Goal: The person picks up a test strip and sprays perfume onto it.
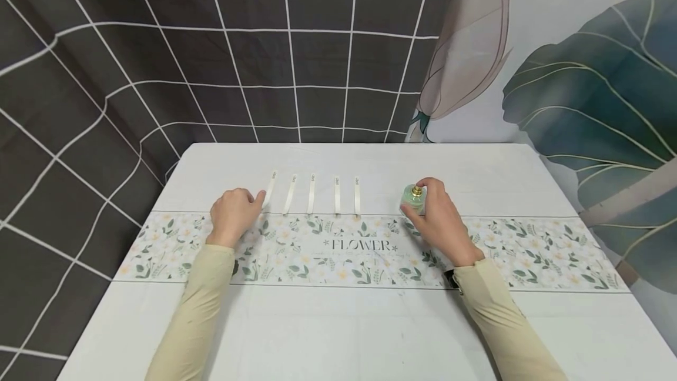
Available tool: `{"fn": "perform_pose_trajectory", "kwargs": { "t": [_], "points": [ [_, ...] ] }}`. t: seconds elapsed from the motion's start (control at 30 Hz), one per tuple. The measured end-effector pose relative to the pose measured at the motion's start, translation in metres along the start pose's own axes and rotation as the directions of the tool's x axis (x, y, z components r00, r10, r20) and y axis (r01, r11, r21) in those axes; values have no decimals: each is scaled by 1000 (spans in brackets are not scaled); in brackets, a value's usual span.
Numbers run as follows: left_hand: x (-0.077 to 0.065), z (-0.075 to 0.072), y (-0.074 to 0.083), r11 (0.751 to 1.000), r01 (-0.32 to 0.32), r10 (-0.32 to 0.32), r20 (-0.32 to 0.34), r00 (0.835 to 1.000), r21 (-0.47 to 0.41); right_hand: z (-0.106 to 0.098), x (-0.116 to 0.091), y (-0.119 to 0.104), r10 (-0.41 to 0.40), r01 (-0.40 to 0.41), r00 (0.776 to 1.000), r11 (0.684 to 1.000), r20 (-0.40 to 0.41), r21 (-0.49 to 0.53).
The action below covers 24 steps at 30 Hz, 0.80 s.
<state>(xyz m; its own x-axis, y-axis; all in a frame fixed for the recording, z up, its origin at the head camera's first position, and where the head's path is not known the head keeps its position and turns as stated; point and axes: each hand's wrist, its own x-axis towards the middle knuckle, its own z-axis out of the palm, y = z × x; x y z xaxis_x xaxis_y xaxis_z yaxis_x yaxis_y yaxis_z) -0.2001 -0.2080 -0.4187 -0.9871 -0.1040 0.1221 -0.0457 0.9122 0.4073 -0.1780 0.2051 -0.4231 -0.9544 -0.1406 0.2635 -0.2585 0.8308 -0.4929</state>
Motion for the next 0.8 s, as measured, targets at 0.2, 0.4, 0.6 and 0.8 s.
{"fn": "perform_pose_trajectory", "kwargs": {
  "t": [0.2,0.4,0.6,0.8],
  "points": [
    [-1,6,-3,1000,27,-28,74,997,9,2,0,4,25,-26,999,999,45,20],
    [1,7,-3,997,68,-73,141,987,37,2,1,6,42,-46,996,998,81,41],
    [1,7,-1,996,72,-81,180,980,52,6,2,7,43,-47,996,998,82,46],
    [2,8,2,995,86,-95,181,979,55,7,2,7,39,-42,995,999,87,33]
  ]
}}
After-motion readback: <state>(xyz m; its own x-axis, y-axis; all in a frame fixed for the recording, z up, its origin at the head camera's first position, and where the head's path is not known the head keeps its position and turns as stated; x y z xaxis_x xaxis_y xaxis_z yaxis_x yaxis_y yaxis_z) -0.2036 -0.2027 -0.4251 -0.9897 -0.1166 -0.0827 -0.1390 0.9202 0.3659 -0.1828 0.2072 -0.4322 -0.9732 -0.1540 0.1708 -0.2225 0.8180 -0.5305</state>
